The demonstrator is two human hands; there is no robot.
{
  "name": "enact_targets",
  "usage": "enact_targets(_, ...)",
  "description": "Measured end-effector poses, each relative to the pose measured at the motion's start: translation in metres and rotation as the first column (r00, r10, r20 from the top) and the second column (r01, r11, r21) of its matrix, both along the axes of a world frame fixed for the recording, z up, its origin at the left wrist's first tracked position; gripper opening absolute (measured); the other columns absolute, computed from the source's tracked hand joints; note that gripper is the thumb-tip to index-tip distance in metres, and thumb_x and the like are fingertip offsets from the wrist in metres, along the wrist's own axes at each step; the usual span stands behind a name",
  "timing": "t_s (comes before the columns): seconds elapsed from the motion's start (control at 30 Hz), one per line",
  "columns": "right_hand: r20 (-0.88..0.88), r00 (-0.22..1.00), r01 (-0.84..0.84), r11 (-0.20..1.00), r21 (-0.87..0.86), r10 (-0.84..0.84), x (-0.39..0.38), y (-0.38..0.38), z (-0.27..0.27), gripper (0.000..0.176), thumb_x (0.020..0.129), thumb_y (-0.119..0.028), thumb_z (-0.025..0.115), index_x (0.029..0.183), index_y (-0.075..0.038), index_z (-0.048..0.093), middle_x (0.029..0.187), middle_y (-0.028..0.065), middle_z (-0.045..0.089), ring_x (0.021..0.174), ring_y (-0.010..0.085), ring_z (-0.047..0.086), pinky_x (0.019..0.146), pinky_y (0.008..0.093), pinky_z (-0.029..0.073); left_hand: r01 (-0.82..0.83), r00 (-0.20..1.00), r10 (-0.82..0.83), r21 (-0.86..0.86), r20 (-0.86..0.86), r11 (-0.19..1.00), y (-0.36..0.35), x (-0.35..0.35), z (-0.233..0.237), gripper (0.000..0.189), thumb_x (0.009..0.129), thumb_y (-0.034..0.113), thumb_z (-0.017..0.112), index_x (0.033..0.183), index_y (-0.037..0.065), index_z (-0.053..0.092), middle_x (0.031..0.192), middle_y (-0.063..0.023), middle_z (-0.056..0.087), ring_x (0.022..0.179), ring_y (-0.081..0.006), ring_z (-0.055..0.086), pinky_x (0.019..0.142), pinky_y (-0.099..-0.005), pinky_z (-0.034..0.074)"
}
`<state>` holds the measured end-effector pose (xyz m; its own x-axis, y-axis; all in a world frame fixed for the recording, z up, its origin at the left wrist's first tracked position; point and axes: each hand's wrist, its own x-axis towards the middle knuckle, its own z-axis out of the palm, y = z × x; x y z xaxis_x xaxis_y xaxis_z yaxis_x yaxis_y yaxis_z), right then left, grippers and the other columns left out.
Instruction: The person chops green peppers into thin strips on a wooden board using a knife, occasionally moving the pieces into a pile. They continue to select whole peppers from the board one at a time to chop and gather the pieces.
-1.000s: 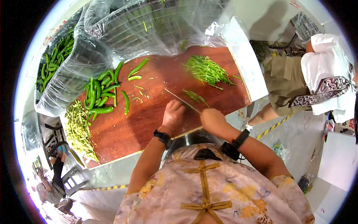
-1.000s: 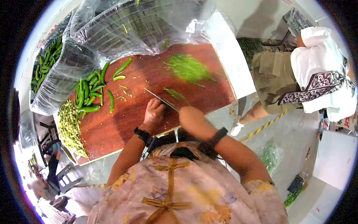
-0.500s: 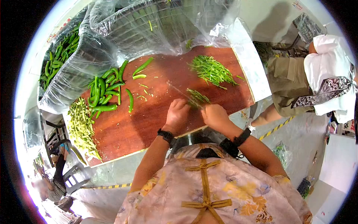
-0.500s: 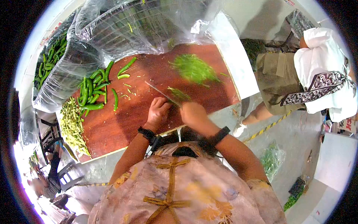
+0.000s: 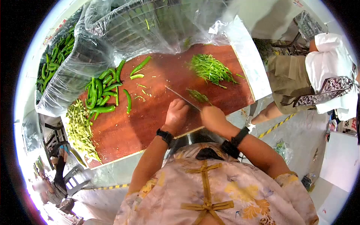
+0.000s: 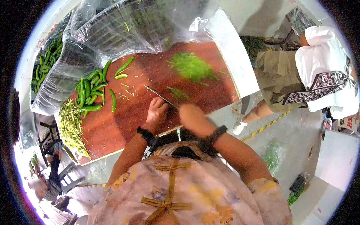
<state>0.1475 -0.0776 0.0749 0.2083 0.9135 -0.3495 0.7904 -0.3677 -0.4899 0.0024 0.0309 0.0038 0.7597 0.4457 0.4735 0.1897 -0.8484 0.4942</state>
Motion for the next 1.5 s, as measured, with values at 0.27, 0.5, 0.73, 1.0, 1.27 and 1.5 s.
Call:
enact_targets(0.27, 0.03, 0.999, 0.038, 0.989, 0.144, -0.043, -0.002, 0.034, -0.02, 0.034, 0.084, -0.024, 0.053, 0.066, 0.004, 0.06, 0.067, 0.0256, 0.059, 0.066, 0.0446, 0.058, 0.062, 0.0518, 0.047, -0.012, 1.0, 0.012, -0.007, 0.019, 1.0, -0.002, 0.0, 0.009, 0.017, 0.066, 0.005, 0.06, 0.083, 0.005, 0.058, 0.094, -0.0113, 0.057, 0.093, -0.0313, 0.054, 0.08, -0.0408, 0.044)
enact_targets(0.5, 0.037, 0.999, -0.004, 0.998, 0.055, 0.002, 0.008, -0.012, 0.009, 0.029, 0.084, -0.024, 0.055, 0.073, 0.003, 0.06, 0.071, 0.0259, 0.059, 0.071, 0.0441, 0.058, 0.066, 0.0524, 0.046, -0.032, 0.999, 0.032, -0.005, 0.009, 0.999, -0.001, 0.0, 0.008, 0.016, 0.065, 0.006, 0.057, 0.08, 0.006, 0.059, 0.089, -0.0097, 0.056, 0.091, -0.0306, 0.054, 0.078, -0.0403, 0.045)
enact_targets(0.73, 0.01, 1.0, 0.012, 1.0, 0.026, -0.012, 0.009, -0.019, 0.008, 0.03, 0.084, -0.023, 0.055, 0.073, 0.004, 0.059, 0.072, 0.0262, 0.06, 0.072, 0.0441, 0.059, 0.068, 0.0516, 0.046, -0.011, 1.0, 0.011, 0.004, 0.029, 1.0, 0.0, 0.002, 0.007, 0.015, 0.062, 0.005, 0.057, 0.077, 0.007, 0.058, 0.085, -0.0092, 0.054, 0.089, -0.0307, 0.053, 0.076, -0.0401, 0.045)
enact_targets(1.0, 0.018, 1.0, 0.012, 1.0, -0.026, -0.011, 0.002, 0.013, -0.011, 0.03, 0.082, -0.022, 0.054, 0.07, 0.005, 0.063, 0.073, 0.0267, 0.06, 0.072, 0.0456, 0.059, 0.065, 0.0531, 0.046, 0.043, 0.999, -0.043, -0.014, -0.004, 0.999, 0.001, 0.002, 0.016, 0.013, 0.062, 0.005, 0.058, 0.074, 0.007, 0.055, 0.085, -0.0096, 0.055, 0.087, -0.0306, 0.054, 0.074, -0.0395, 0.045)
enact_targets(1.27, 0.022, 0.997, 0.071, 0.974, 0.216, -0.078, 0.004, 0.02, -0.025, 0.029, 0.083, -0.022, 0.054, 0.07, 0.003, 0.062, 0.069, 0.0256, 0.059, 0.068, 0.0444, 0.058, 0.064, 0.0522, 0.047, -0.018, 0.996, 0.017, 0.012, 0.089, 1.0, 0.002, -0.001, 0.002, 0.02, 0.066, 0.003, 0.059, 0.086, 0.004, 0.061, 0.095, -0.0127, 0.058, 0.091, -0.0318, 0.055, 0.076, -0.0391, 0.047)
enact_targets(1.5, 0.053, 0.998, 0.038, 0.994, 0.101, -0.043, 0.01, -0.017, -0.001, 0.027, 0.084, -0.022, 0.054, 0.075, 0.002, 0.061, 0.069, 0.0249, 0.06, 0.068, 0.0436, 0.058, 0.064, 0.0521, 0.046, -0.063, 0.998, 0.062, 0.032, 0.032, 0.998, -0.003, -0.003, 0.015, 0.022, 0.066, 0.003, 0.057, 0.087, 0.006, 0.063, 0.095, -0.0105, 0.059, 0.093, -0.0302, 0.056, 0.077, -0.0391, 0.048)
